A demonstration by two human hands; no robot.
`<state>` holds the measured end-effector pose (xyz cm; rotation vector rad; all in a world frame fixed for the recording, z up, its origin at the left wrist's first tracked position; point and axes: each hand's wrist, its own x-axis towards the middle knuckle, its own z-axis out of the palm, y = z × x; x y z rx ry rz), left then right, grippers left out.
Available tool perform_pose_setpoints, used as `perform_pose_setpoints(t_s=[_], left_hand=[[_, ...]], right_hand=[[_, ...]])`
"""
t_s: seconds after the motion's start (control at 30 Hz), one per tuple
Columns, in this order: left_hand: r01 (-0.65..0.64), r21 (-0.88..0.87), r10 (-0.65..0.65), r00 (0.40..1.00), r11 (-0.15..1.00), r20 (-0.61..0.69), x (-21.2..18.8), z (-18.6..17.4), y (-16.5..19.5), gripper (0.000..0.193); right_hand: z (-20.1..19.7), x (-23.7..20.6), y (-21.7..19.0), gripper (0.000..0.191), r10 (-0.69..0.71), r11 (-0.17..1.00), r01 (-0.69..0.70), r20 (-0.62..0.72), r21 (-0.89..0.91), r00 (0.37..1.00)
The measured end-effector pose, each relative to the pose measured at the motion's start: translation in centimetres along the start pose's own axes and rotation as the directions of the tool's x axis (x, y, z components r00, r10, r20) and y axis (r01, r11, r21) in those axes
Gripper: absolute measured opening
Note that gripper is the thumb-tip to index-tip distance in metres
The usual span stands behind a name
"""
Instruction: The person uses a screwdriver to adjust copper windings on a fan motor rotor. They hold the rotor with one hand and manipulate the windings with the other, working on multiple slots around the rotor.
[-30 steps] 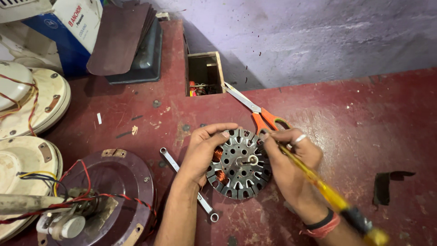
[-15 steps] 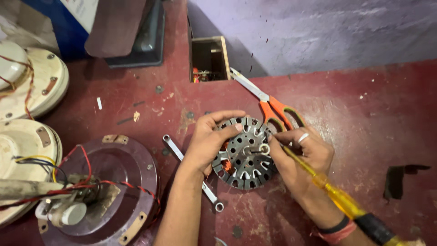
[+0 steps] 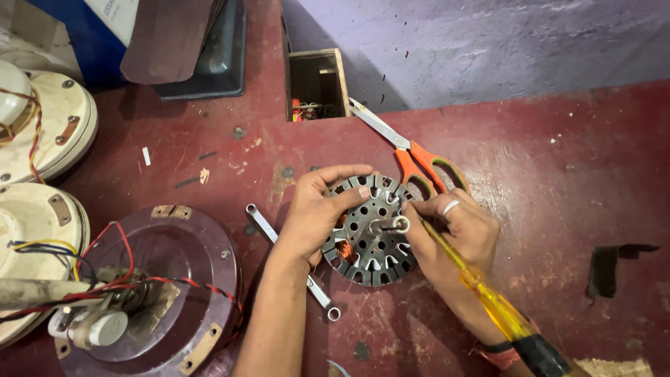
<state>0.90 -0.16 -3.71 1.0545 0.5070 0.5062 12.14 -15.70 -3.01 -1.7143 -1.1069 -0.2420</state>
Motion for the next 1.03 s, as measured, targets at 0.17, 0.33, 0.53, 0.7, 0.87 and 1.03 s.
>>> perform_pose_setpoints(t_s=[0.17,0.33,0.53,0.7,0.87,1.03], left_hand=[[-0.04,0.027,0.039,0.999,0.999,0.012,-0.3,-0.1,-0.1,0.032],[-0.025,0.027,0.025,1.0,0.999,-0.004,-0.1,0.0,-0.1,0.031],[-0.03,0.017,0.03,1.0,0.999,-0.004,-0.2,0.0,-0.1,0.03],[-0.047,0.029,0.046,0.999,0.999,0.003,-0.2,0.0,-0.1,0.031],[-0.04,0.032,0.041,0.999,0.999,-0.017,-0.2,0.0,-0.2,0.031],[-0.028,0.033,0.028,1.0,0.999,-0.008,-0.1,0.1,-0.1,0.031]], right_hand=[[0.1,-0.5,0.0,0.011,-0.003,0.999,0.002,0.028,0.036,1.0],[0.6,-0.1,0.7,0.011,0.052,0.999,-0.052,-0.006,0.012,0.999],[0.4,-0.6,0.3,0.011,0.027,0.997,-0.027,0.001,0.068,1.0],[0.6,-0.7,0.2,0.01,0.073,0.995,-0.075,0.036,0.071,0.997],[0.6,-0.1,-0.1,0.011,0.106,0.992,-0.107,0.006,0.07,0.994],[2.8,4.2,-1.2,0.009,0.095,0.993,-0.097,0.033,0.071,0.995]])
